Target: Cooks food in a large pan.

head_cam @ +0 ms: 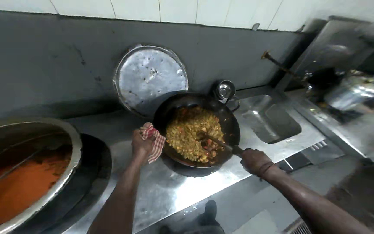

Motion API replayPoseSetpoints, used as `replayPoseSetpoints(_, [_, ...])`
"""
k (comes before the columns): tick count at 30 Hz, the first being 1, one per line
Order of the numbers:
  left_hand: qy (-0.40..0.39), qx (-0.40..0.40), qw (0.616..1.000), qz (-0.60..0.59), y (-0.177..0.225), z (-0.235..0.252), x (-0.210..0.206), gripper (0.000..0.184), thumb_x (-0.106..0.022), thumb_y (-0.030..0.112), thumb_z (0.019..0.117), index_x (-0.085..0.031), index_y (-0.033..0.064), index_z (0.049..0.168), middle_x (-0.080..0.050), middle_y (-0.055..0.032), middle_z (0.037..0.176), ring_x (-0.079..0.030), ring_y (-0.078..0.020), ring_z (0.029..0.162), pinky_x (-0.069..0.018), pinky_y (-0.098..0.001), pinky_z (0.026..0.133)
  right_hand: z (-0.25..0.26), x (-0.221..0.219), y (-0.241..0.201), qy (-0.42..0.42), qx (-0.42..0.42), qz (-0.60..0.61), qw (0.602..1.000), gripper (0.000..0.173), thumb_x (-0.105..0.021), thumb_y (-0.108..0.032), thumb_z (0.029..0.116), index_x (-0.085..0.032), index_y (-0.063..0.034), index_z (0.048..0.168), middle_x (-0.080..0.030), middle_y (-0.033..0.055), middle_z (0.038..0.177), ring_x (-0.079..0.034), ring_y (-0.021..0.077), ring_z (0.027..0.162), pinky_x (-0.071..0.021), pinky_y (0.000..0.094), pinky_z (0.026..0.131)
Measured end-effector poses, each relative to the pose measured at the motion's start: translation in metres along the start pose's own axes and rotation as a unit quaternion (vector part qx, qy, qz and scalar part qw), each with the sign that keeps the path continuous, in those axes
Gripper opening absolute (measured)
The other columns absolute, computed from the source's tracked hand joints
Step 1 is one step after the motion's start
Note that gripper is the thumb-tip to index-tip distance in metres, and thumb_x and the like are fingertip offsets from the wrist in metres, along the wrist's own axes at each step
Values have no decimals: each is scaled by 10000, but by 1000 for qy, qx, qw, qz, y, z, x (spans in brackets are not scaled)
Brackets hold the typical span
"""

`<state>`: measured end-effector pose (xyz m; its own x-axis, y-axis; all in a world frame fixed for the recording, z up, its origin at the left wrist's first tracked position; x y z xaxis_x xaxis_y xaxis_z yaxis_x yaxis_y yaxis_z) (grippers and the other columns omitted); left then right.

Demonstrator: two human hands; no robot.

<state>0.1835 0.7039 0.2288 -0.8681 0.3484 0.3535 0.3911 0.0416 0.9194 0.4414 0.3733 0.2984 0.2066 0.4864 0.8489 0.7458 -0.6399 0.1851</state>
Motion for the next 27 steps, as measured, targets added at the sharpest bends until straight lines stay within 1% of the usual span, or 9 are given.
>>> replayPoseSetpoints(4, [-22,-9,1000,-9,0,3,0,678,-801,203,898,-429,19,1434,-598,-282,1285,-613,-414,1164,-504,-617,971,-55,53,33,-4,21,-10,1000,579,-684,-242,971,-503,-271,1521,-708,195,1154,-677,422,1048,-528,637,868])
replayPoseSetpoints(7, [-26,-8,999,-20,1,-1,0,654,-791,180,903,-433,17,1425,-606,-279,1266,-621,-413,1149,-507,-618,963,-120,110,64,-5,34,-69,997,542,-756,-246,938,-585,-301,1449,-735,95,1018,-699,303,905,-559,537,801])
replayPoseSetpoints(9, [-24,-6,999,-22,2,-1,1,654,-793,188,900,-436,21,1423,-612,-276,1262,-622,-415,1153,-504,-621,968,-147,124,75,-26,47,-96,994,561,-778,-287,924,-588,-352,1449,-743,44,999,-697,250,873,-561,499,791])
replayPoseSetpoints(11, [-24,-1,1000,-18,2,1,0,652,-797,198,900,-444,30,1422,-617,-278,1257,-623,-422,1159,-502,-629,973,-147,105,68,-65,54,-93,992,568,-734,-326,948,-547,-359,1483,-737,82,1084,-699,301,953,-550,559,835])
replayPoseSetpoints(14, [-20,2,1000,-11,-2,4,-1,643,-801,212,895,-455,38,1409,-624,-277,1238,-625,-426,1146,-501,-637,961,-92,36,7,-78,28,-42,996,561,-634,-323,999,-473,-221,1526,-677,207,1223,-656,433,1113,-518,653,918])
replayPoseSetpoints(17, [-26,4,1000,10,3,3,-1,661,-786,243,911,-444,40,1439,-615,-275,1272,-612,-427,1180,-493,-637,983,-18,-26,-69,-21,-50,54,997,489,-556,-195,1013,-464,-74,1479,-656,248,1243,-660,441,1118,-532,618,913])
replayPoseSetpoints(19, [-28,6,1000,13,2,2,-1,661,-775,241,916,-436,51,1451,-611,-275,1279,-610,-428,1182,-491,-641,983,12,-54,-92,4,-74,102,992,591,-526,-151,1011,-332,-85,1565,-663,233,1234,-677,413,1111,-554,564,911])
replayPoseSetpoints(21, [-21,7,1000,8,1,4,0,673,-782,219,910,-429,53,1459,-609,-279,1283,-616,-430,1173,-493,-643,979,14,-57,-92,-5,-70,125,990,670,-509,-150,1018,-233,-159,1628,-662,216,1256,-678,402,1118,-555,555,918])
replayPoseSetpoints(27, [-7,-1,1000,-18,1,0,-1,634,-788,212,913,-455,31,1422,-618,-277,1253,-623,-422,1140,-504,-629,958,-54,-19,10,-44,12,119,992,633,-631,-246,994,-399,-226,1582,-684,217,1204,-675,422,1068,-524,626,913])
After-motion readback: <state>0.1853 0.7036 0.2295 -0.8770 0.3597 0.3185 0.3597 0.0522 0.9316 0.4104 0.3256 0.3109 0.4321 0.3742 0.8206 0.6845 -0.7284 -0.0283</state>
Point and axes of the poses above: each hand's wrist, its own z-axis towards the middle knuckle, its own x-axis out of the back of the hand, y = z × x, the point moved 7 cm from there along z, towards the middle knuckle
